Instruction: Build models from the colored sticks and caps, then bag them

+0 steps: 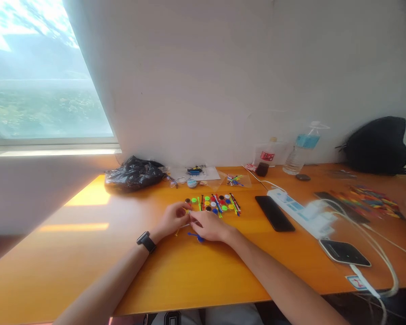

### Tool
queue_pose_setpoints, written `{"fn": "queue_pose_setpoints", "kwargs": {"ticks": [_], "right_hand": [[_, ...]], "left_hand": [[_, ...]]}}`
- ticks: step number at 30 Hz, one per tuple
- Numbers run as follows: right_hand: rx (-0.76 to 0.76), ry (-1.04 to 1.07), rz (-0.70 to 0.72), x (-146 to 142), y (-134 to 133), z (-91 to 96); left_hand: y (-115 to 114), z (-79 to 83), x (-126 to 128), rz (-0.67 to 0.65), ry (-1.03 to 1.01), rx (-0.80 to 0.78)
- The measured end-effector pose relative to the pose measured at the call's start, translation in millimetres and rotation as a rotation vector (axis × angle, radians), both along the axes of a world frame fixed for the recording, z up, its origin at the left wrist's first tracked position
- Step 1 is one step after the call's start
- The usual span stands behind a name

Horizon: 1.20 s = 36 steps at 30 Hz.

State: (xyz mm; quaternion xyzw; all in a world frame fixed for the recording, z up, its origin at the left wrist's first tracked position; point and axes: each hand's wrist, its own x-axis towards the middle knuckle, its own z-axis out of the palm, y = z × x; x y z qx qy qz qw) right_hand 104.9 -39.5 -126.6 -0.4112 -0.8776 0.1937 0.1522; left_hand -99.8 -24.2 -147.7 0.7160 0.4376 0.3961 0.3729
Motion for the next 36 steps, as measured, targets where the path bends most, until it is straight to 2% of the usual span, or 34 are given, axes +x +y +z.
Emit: {"fn": "queue_pose_setpoints", "kwargs": {"ticks": [36], "right_hand": [[0.034, 0.014, 0.015, 0.7, 2.8, -6.4]], "left_hand": [[-2.8, 5.1, 0.6, -0.019, 0.039, 0.034]]}}
